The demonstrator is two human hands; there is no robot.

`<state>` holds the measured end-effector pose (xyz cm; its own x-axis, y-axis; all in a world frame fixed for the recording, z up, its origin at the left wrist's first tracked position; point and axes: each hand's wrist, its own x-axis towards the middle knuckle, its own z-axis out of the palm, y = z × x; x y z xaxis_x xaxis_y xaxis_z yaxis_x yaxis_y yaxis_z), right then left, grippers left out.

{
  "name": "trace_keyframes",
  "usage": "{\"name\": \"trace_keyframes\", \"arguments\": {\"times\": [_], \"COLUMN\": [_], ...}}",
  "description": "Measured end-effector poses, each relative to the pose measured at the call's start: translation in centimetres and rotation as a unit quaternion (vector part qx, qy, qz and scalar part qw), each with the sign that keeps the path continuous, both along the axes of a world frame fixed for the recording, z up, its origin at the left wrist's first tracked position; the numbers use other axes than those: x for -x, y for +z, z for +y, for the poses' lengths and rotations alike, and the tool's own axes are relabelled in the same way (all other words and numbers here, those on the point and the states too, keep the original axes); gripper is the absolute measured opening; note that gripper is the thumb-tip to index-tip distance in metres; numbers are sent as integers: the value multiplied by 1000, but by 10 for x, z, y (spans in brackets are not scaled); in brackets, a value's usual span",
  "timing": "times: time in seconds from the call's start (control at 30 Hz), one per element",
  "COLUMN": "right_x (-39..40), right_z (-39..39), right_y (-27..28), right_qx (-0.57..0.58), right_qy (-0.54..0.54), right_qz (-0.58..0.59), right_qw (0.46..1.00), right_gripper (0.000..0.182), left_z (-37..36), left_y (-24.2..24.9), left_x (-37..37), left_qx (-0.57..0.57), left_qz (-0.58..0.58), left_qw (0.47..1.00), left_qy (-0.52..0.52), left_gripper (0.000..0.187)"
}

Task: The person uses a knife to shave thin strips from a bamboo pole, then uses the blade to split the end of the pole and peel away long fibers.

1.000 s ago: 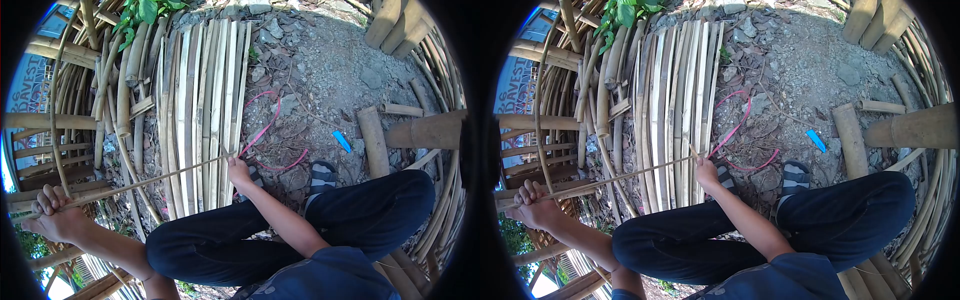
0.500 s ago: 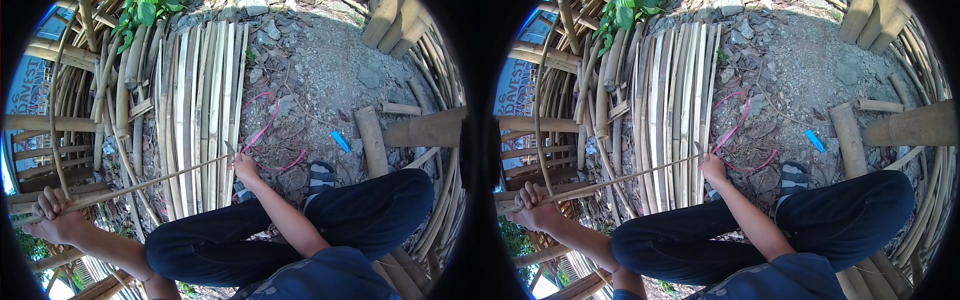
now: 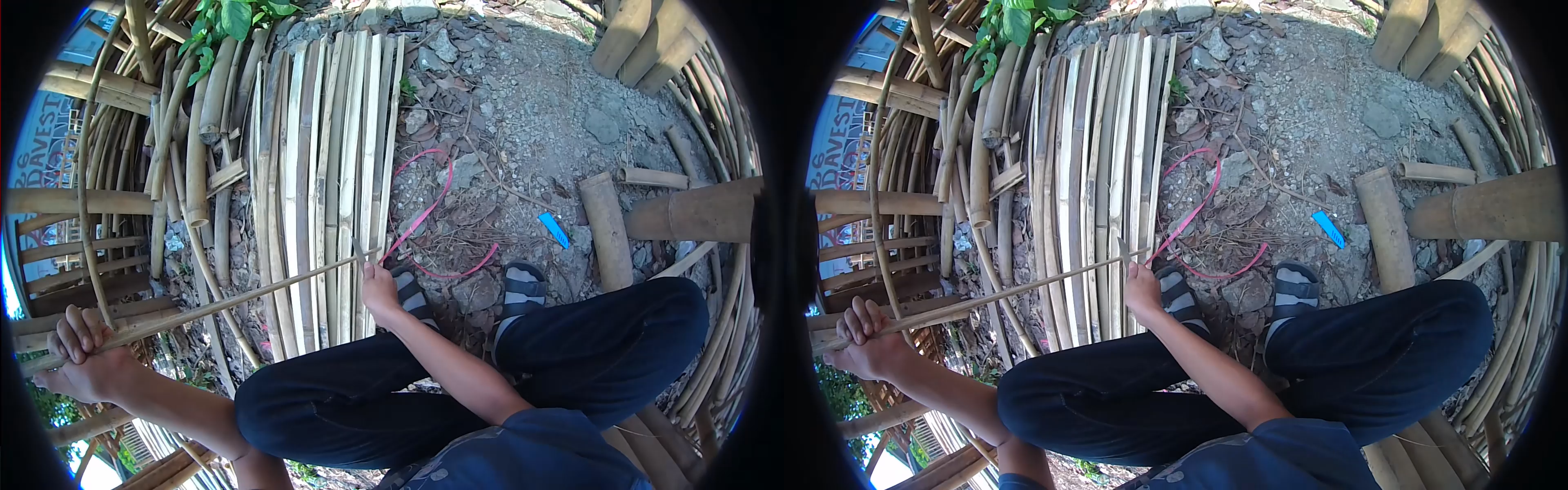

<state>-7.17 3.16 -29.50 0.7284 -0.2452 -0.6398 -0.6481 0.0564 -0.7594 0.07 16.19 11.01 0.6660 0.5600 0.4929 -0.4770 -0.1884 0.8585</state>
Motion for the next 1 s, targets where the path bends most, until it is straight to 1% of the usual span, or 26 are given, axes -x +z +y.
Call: {"name": "trace_keyframes", "arguments": {"times": [0.03, 0.07, 0.1, 0.13, 0.17, 0.2, 0.23, 0.27, 0.3, 0.33, 0.37, 0.4, 0.43, 0.5, 0.53, 0.57, 0.6, 0.63, 0.73, 0.8, 0.83, 0.9, 0.93, 0.97, 1.0], "right_x": [1, 4, 4, 2, 0, -2, -5, -7, -8, -7, -5, -4, -3, 2, 3, 3, 2, 2, 4, 5, 6, 8, 8, 7, 9], "right_z": [1, 1, -2, -6, -8, -5, -8, -16, -23, -28, -32, -35, -33, -25, -19, -13, -10, -9, -5, 4, 7, 12, 13, 12, 11], "right_y": [10, 19, 33, 48, 55, 45, 34, 22, 9, -7, -24, -30, -36, -46, -50, -54, -51, -48, -49, -52, -50, -47, -46, -45, -45], "right_qx": [-1, 10, 9, -43, -94, -103, -103, -33, 39, 40, 49, 57, 57, 15, 13, -14, -42, -44, -47, -79, -78, -25, -26, -118, -208], "right_qy": [-2, 30, 30, 51, 71, 28, 27, 6, -14, -14, -4, 7, 5, 17, 19, -13, -44, -42, -27, -47, -47, -73, -73, -88, -102], "right_qz": [-30, -76, -75, -93, -111, -125, -126, -95, -64, -66, -33, 1, 2, -11, -10, -16, -22, -21, 1, 6, 7, -31, -32, -7, 18], "right_qw": [1000, 997, 997, 993, 987, 986, 986, 995, 997, 997, 998, 998, 998, 1000, 1000, 1000, 998, 998, 999, 996, 996, 997, 996, 989, 973], "right_gripper": [43, 43, 43, 42, 42, 42, 42, 42, 42, 42, 41, 40, 40, 40, 40, 40, 40, 40, 39, 39, 39, 38, 38, 36, 35], "left_z": [-5, 0, 9, 12, 11, 7, 5, 6, 9, 9, 9, 7, 6, 13, 16, 16, 9, 5, 6, 4, 4, 2, 2, 4, 8], "left_y": [-1, 0, 0, 0, 0, 0, 1, 2, 2, 2, 1, 0, -1, -1, -1, -2, -3, -3, -2, -3, -3, -4, -3, -2, -1], "left_x": [0, 0, 0, 1, 3, 5, 6, 6, 6, 6, 5, 3, 2, 1, 1, 1, -1, -2, -4, -7, -7, -6, -6, -6, -5], "left_qx": [-10, -11, -3, 5, 5, 6, 7, 8, 14, 21, 22, 19, 16, 10, 6, 5, 4, 4, 6, 6, 7, 5, 5, 5, 13], "left_qz": [8, 9, 5, 0, 0, 4, 8, 7, 7, 6, 6, 6, 7, 8, 6, 7, -2, -11, -21, -24, -28, -27, -27, -27, -22], "left_qw": [999, 999, 1000, 1000, 1000, 1000, 1000, 1000, 999, 997, 997, 999, 1000, 1000, 999, 999, 1000, 1000, 999, 999, 999, 999, 999, 999, 1000], "left_qy": [36, 36, 13, -10, -10, -15, -20, -21, -44, -68, -69, -37, -5, -20, -33, -31, -5, 21, 24, 29, 37, 36, 34, 33, 11], "left_gripper": [71, 71, 71, 71, 71, 71, 72, 72, 71, 71, 71, 71, 71, 71, 71, 71, 69, 68, 67, 67, 67, 67, 67, 67, 69]}}
